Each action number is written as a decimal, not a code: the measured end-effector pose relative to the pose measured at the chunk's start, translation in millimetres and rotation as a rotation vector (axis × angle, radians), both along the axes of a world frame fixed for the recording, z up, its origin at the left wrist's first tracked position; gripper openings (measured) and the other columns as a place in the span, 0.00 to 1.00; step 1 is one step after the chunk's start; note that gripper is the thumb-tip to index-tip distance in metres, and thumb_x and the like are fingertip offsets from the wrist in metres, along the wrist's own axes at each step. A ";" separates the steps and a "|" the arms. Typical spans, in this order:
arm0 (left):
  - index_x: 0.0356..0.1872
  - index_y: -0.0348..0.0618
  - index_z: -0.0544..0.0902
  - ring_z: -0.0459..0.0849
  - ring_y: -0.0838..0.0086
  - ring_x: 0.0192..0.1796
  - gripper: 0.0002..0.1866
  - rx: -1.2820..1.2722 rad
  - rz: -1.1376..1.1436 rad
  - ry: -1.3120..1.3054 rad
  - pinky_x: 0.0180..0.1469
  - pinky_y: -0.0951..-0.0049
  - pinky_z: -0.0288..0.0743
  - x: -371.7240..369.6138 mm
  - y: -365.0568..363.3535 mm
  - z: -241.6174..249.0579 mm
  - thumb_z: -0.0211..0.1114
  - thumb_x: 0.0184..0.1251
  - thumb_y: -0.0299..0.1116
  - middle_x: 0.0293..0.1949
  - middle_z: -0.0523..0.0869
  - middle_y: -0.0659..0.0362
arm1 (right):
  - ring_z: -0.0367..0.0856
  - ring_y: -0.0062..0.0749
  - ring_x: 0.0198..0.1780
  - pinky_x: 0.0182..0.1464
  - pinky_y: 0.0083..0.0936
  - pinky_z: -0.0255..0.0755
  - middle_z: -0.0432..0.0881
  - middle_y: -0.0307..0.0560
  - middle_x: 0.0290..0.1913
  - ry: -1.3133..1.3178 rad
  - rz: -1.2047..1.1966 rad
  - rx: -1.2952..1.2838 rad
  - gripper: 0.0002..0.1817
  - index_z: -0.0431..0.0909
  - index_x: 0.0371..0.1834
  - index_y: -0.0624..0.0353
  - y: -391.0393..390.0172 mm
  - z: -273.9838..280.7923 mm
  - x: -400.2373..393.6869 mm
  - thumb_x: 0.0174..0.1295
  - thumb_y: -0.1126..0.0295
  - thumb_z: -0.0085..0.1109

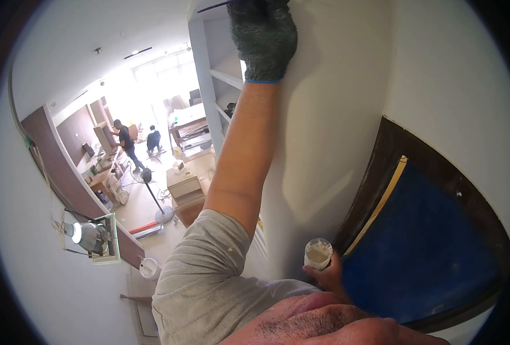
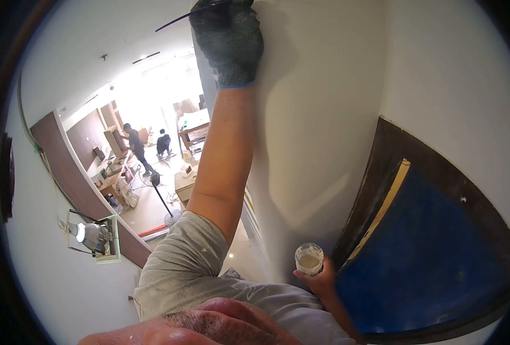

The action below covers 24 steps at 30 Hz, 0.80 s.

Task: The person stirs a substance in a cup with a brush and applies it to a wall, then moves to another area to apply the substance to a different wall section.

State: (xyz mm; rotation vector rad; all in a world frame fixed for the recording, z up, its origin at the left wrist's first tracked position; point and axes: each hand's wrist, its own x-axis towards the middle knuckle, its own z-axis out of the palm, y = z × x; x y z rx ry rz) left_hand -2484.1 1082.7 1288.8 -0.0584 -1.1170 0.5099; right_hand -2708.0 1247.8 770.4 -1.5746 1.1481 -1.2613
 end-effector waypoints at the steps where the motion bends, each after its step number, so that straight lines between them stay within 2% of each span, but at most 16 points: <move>1: 0.58 0.38 0.77 0.86 0.74 0.48 0.14 -0.002 -0.181 -0.059 0.54 0.75 0.82 -1.9 -1.8 0.7 0.67 0.75 0.21 0.47 0.87 0.56 | 0.84 0.40 0.60 0.65 0.38 0.77 0.83 0.53 0.59 -0.001 0.002 -0.001 0.46 0.75 0.65 0.62 0.1 0.9 0.3 0.42 0.62 0.91; 4: 0.58 0.37 0.78 0.87 0.73 0.49 0.15 0.016 -0.015 -0.058 0.54 0.74 0.82 -1.9 -1.3 -0.4 0.66 0.75 0.20 0.47 0.87 0.56 | 0.84 0.40 0.61 0.65 0.39 0.77 0.83 0.53 0.60 0.025 -0.005 -0.008 0.46 0.75 0.66 0.62 1.0 8.2 1.7 0.43 0.63 0.90; 7: 0.59 0.37 0.78 0.88 0.73 0.49 0.15 0.065 -0.064 -0.179 0.55 0.74 0.83 -9.1 5.8 -1.2 0.66 0.75 0.19 0.47 0.88 0.55 | 0.84 0.41 0.62 0.65 0.39 0.77 0.82 0.53 0.61 0.016 0.031 0.007 0.47 0.74 0.67 0.62 -1.2 11.4 1.7 0.43 0.63 0.90; 10: 0.58 0.37 0.79 0.89 0.73 0.50 0.14 0.009 0.028 -0.249 0.55 0.73 0.84 -14.0 6.3 4.7 0.65 0.75 0.19 0.47 0.89 0.54 | 0.83 0.42 0.63 0.66 0.40 0.77 0.82 0.55 0.62 0.069 -0.016 -0.067 0.47 0.74 0.67 0.62 -7.2 -4.2 2.7 0.42 0.63 0.91; 13: 0.56 0.38 0.80 0.89 0.73 0.50 0.12 0.019 0.238 -0.227 0.55 0.73 0.84 -19.3 12.8 8.9 0.63 0.76 0.19 0.47 0.89 0.55 | 0.83 0.44 0.63 0.66 0.40 0.77 0.81 0.56 0.62 0.046 -0.017 -0.087 0.49 0.73 0.68 0.63 -14.1 -20.9 3.6 0.41 0.62 0.91; 16: 0.56 0.37 0.81 0.89 0.73 0.49 0.11 -0.007 0.004 -0.342 0.55 0.73 0.84 -13.4 -4.2 14.2 0.64 0.76 0.20 0.45 0.89 0.55 | 0.83 0.46 0.63 0.66 0.40 0.77 0.81 0.56 0.61 -0.024 -0.028 -0.104 0.52 0.72 0.69 0.63 -16.8 -27.9 6.5 0.40 0.60 0.92; 22: 0.55 0.37 0.82 0.89 0.73 0.46 0.11 0.122 0.215 -0.251 0.53 0.72 0.84 -21.7 13.0 6.7 0.67 0.77 0.25 0.43 0.90 0.56 | 0.83 0.46 0.63 0.67 0.40 0.76 0.81 0.55 0.61 -0.010 -0.047 -0.114 0.52 0.72 0.69 0.63 -22.3 -31.0 6.8 0.39 0.59 0.92; 24: 0.55 0.37 0.82 0.90 0.73 0.45 0.10 0.073 0.235 -0.287 0.52 0.73 0.84 -17.4 5.0 9.3 0.67 0.78 0.26 0.43 0.91 0.56 | 0.82 0.46 0.63 0.67 0.40 0.75 0.81 0.55 0.61 -0.038 -0.018 -0.085 0.52 0.73 0.69 0.63 -21.3 -25.7 6.8 0.39 0.59 0.92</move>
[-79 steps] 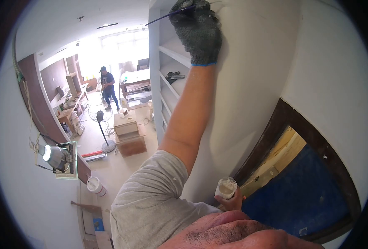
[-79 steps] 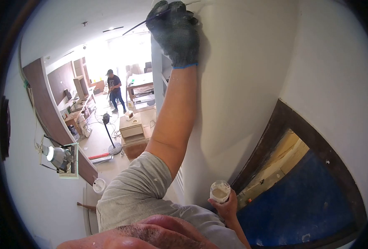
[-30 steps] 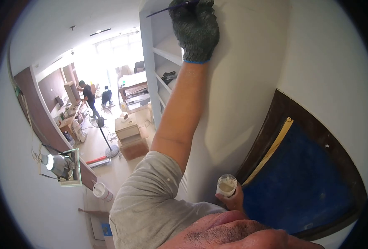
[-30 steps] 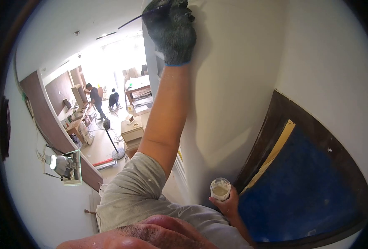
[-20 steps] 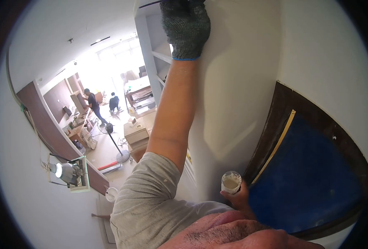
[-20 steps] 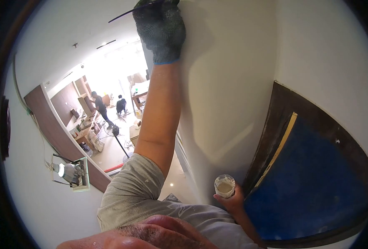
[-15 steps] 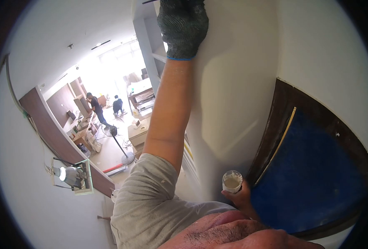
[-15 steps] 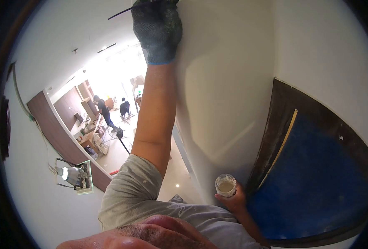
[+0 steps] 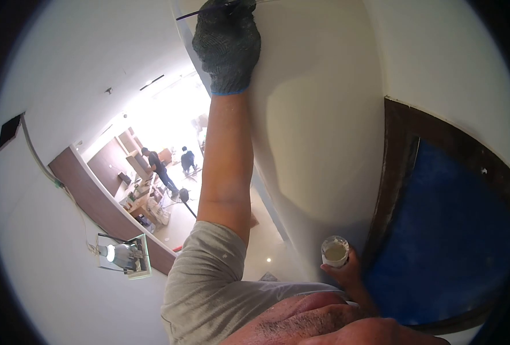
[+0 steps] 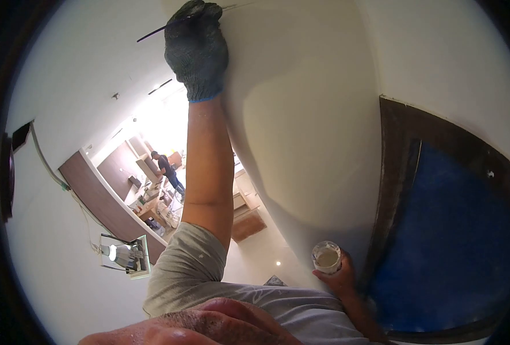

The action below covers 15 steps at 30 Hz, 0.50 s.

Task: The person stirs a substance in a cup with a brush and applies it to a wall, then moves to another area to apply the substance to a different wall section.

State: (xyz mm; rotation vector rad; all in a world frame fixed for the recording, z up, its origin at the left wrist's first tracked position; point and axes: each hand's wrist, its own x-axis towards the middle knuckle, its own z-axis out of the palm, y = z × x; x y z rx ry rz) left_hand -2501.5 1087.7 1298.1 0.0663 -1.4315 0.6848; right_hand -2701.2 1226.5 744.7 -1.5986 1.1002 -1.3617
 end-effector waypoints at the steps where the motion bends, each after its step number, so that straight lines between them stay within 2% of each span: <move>1: 0.54 0.36 0.83 0.90 0.73 0.45 0.10 -0.023 0.004 -0.019 0.51 0.73 0.84 -0.7 0.2 0.8 0.67 0.78 0.27 0.43 0.91 0.56 | 0.82 0.45 0.63 0.67 0.40 0.75 0.81 0.55 0.60 -0.011 0.014 0.014 0.51 0.73 0.69 0.63 0.7 3.8 -0.6 0.39 0.59 0.92; 4: 0.54 0.36 0.83 0.90 0.73 0.44 0.10 -0.016 0.190 0.049 0.50 0.72 0.85 -5.8 8.4 -2.2 0.66 0.79 0.30 0.41 0.91 0.55 | 0.83 0.46 0.63 0.67 0.39 0.75 0.81 0.55 0.60 0.028 0.013 0.014 0.51 0.74 0.67 0.62 2.5 11.9 -1.8 0.38 0.58 0.92; 7: 0.53 0.36 0.84 0.90 0.72 0.43 0.10 0.021 0.204 0.027 0.49 0.71 0.85 -9.7 17.7 -3.6 0.65 0.80 0.32 0.40 0.91 0.54 | 0.83 0.46 0.62 0.66 0.40 0.76 0.81 0.56 0.60 0.018 0.025 -0.006 0.50 0.75 0.67 0.61 0.7 10.5 -1.4 0.38 0.58 0.93; 10: 0.54 0.37 0.84 0.90 0.72 0.43 0.10 -0.004 0.358 0.071 0.49 0.71 0.85 -13.0 22.8 -4.2 0.64 0.80 0.31 0.40 0.92 0.55 | 0.83 0.47 0.62 0.66 0.40 0.76 0.82 0.56 0.59 0.007 0.012 -0.046 0.50 0.75 0.66 0.61 1.4 7.9 -0.3 0.38 0.58 0.93; 15: 0.53 0.38 0.84 0.90 0.72 0.43 0.09 -0.033 0.269 0.047 0.49 0.70 0.85 -7.8 13.7 -4.4 0.64 0.80 0.30 0.40 0.92 0.55 | 0.83 0.50 0.63 0.67 0.41 0.75 0.82 0.57 0.60 0.046 0.012 -0.016 0.51 0.75 0.67 0.62 2.5 11.9 -4.5 0.37 0.57 0.93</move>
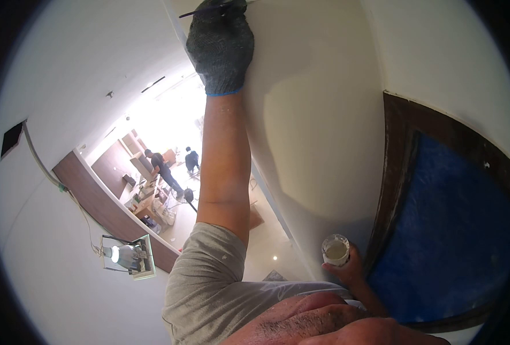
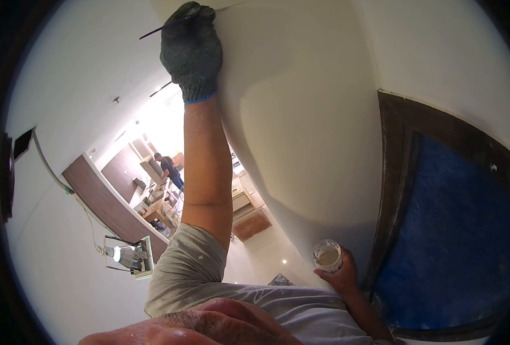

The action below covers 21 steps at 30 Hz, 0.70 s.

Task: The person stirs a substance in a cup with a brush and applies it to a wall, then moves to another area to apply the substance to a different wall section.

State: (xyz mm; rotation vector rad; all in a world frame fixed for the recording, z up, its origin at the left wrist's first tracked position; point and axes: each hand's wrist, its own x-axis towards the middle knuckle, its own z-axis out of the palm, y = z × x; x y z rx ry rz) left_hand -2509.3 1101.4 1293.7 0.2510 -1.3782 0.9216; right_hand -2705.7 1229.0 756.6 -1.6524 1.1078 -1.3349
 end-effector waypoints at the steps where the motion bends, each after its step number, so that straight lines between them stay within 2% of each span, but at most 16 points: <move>1: 0.53 0.38 0.84 0.90 0.72 0.44 0.09 -0.017 -0.036 -0.015 0.50 0.70 0.85 2.0 -2.3 0.6 0.64 0.80 0.29 0.40 0.92 0.55 | 0.83 0.50 0.63 0.67 0.41 0.75 0.82 0.58 0.60 0.018 0.003 0.011 0.51 0.75 0.67 0.62 0.8 2.1 -1.2 0.37 0.57 0.93; 4: 0.49 0.37 0.86 0.91 0.55 0.44 0.11 -0.045 0.407 0.016 0.47 0.53 0.87 12.0 4.3 4.4 0.66 0.71 0.32 0.43 0.91 0.44 | 0.82 0.50 0.63 0.68 0.42 0.75 0.82 0.58 0.61 0.009 0.007 0.028 0.52 0.74 0.68 0.63 1.6 1.1 -2.4 0.37 0.57 0.93; 7: 0.62 0.38 0.83 0.91 0.48 0.46 0.20 -0.019 0.350 0.031 0.50 0.42 0.85 8.7 8.0 0.3 0.64 0.74 0.36 0.49 0.90 0.38 | 0.82 0.50 0.63 0.68 0.42 0.75 0.81 0.58 0.60 -0.003 0.012 0.054 0.52 0.74 0.68 0.63 3.9 3.7 -3.2 0.37 0.57 0.93; 10: 0.53 0.38 0.84 0.90 0.71 0.45 0.08 0.057 -0.281 -0.073 0.52 0.71 0.84 4.5 -6.4 -1.9 0.64 0.79 0.26 0.42 0.91 0.55 | 0.84 0.42 0.61 0.66 0.39 0.76 0.84 0.54 0.58 0.001 -0.017 0.012 0.48 0.75 0.65 0.62 2.8 -1.2 -2.5 0.40 0.57 0.91; 13: 0.54 0.38 0.84 0.89 0.72 0.47 0.09 0.028 0.008 -0.022 0.54 0.71 0.84 6.8 -5.2 -0.5 0.64 0.78 0.23 0.45 0.91 0.56 | 0.84 0.42 0.61 0.66 0.39 0.76 0.84 0.54 0.58 0.000 -0.012 0.010 0.48 0.75 0.65 0.62 3.2 0.4 -3.2 0.39 0.57 0.91; 16: 0.55 0.38 0.83 0.89 0.72 0.47 0.10 0.062 -0.182 -0.063 0.54 0.72 0.84 5.1 -9.2 1.2 0.64 0.77 0.21 0.45 0.90 0.57 | 0.84 0.42 0.61 0.66 0.39 0.76 0.84 0.54 0.59 -0.010 0.017 0.026 0.48 0.75 0.65 0.62 3.1 4.2 -4.5 0.39 0.57 0.91; 19: 0.56 0.38 0.81 0.88 0.73 0.46 0.11 0.040 -0.265 -0.043 0.53 0.73 0.84 3.4 -5.1 1.9 0.64 0.77 0.21 0.43 0.89 0.57 | 0.84 0.43 0.61 0.66 0.39 0.76 0.84 0.54 0.59 -0.003 -0.004 -0.001 0.49 0.75 0.66 0.62 3.1 5.6 -3.5 0.39 0.57 0.91; 21: 0.56 0.38 0.81 0.88 0.74 0.45 0.11 0.081 -0.186 -0.060 0.52 0.73 0.84 1.3 3.7 8.3 0.65 0.76 0.21 0.43 0.89 0.58 | 0.83 0.44 0.62 0.66 0.40 0.75 0.83 0.54 0.59 -0.011 0.006 0.022 0.49 0.75 0.66 0.62 1.8 3.6 -3.2 0.39 0.57 0.91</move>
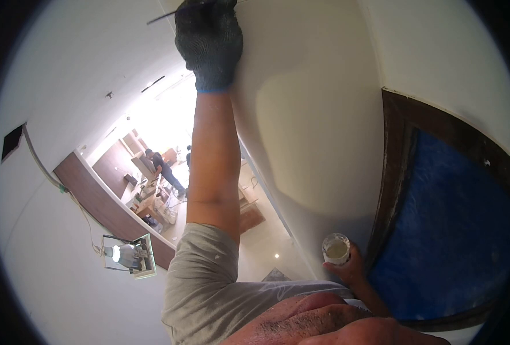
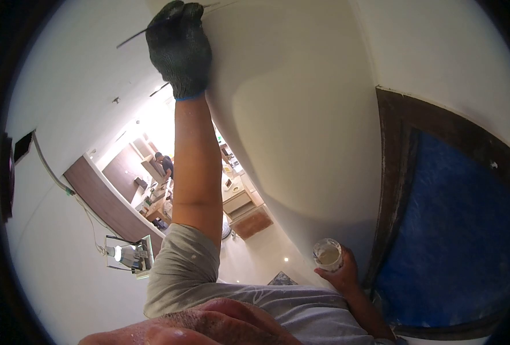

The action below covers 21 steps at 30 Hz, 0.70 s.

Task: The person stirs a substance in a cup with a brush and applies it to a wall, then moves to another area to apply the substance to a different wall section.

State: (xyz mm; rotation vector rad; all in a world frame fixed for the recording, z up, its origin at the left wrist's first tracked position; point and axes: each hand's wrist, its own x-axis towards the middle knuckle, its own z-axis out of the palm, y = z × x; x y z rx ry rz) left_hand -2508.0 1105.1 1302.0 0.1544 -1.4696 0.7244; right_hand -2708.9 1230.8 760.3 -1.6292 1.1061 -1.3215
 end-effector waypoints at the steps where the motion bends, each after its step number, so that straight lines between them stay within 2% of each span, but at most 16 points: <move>1: 0.56 0.38 0.80 0.88 0.74 0.45 0.11 0.019 0.042 -0.012 0.51 0.73 0.83 0.4 2.9 2.4 0.65 0.76 0.21 0.42 0.89 0.58 | 0.83 0.44 0.62 0.66 0.40 0.75 0.83 0.55 0.59 -0.004 0.007 0.013 0.49 0.75 0.66 0.62 -0.8 -1.8 0.1 0.39 0.57 0.91; 4: 0.56 0.39 0.80 0.88 0.75 0.45 0.11 0.055 -0.188 -0.149 0.50 0.74 0.83 0.6 -13.0 20.1 0.66 0.76 0.22 0.42 0.89 0.58 | 0.82 0.50 0.64 0.67 0.43 0.75 0.81 0.58 0.61 0.025 -0.006 -0.018 0.52 0.74 0.68 0.61 -4.6 -10.7 1.7 0.37 0.57 0.93; 7: 0.56 0.39 0.80 0.89 0.74 0.44 0.12 0.090 0.120 -0.018 0.50 0.74 0.83 -9.2 -1.6 14.2 0.67 0.76 0.25 0.42 0.89 0.58 | 0.82 0.45 0.63 0.67 0.40 0.75 0.81 0.54 0.60 0.009 -0.010 -0.023 0.50 0.74 0.67 0.61 -6.1 -8.9 3.0 0.38 0.58 0.91; 10: 0.57 0.39 0.81 0.89 0.74 0.44 0.12 0.082 -0.039 -0.093 0.50 0.73 0.84 -5.7 -7.6 17.1 0.67 0.76 0.27 0.42 0.90 0.58 | 0.83 0.46 0.62 0.66 0.40 0.75 0.82 0.54 0.60 -0.015 -0.007 -0.033 0.50 0.74 0.67 0.60 -8.8 -11.9 4.3 0.38 0.58 0.91; 13: 0.58 0.38 0.81 0.89 0.74 0.44 0.13 0.039 0.203 -0.091 0.51 0.73 0.84 -5.6 0.3 14.1 0.67 0.76 0.27 0.44 0.90 0.57 | 0.83 0.47 0.62 0.66 0.41 0.75 0.82 0.55 0.59 0.023 -0.010 -0.039 0.49 0.74 0.67 0.59 -8.3 -7.0 2.1 0.38 0.59 0.91; 16: 0.58 0.38 0.82 0.89 0.74 0.45 0.13 0.057 0.234 -0.080 0.51 0.73 0.84 -8.3 1.2 12.9 0.67 0.77 0.26 0.44 0.90 0.57 | 0.83 0.47 0.62 0.66 0.41 0.75 0.82 0.55 0.59 0.012 -0.020 -0.049 0.49 0.74 0.66 0.60 -10.0 -11.5 4.0 0.39 0.59 0.91; 21: 0.60 0.38 0.80 0.89 0.74 0.47 0.14 -0.083 0.123 -0.155 0.54 0.73 0.83 2.8 -17.9 19.5 0.65 0.77 0.24 0.45 0.90 0.57 | 0.83 0.47 0.62 0.66 0.41 0.75 0.82 0.55 0.59 0.020 -0.008 -0.058 0.49 0.74 0.66 0.60 -12.8 -12.9 3.2 0.39 0.59 0.91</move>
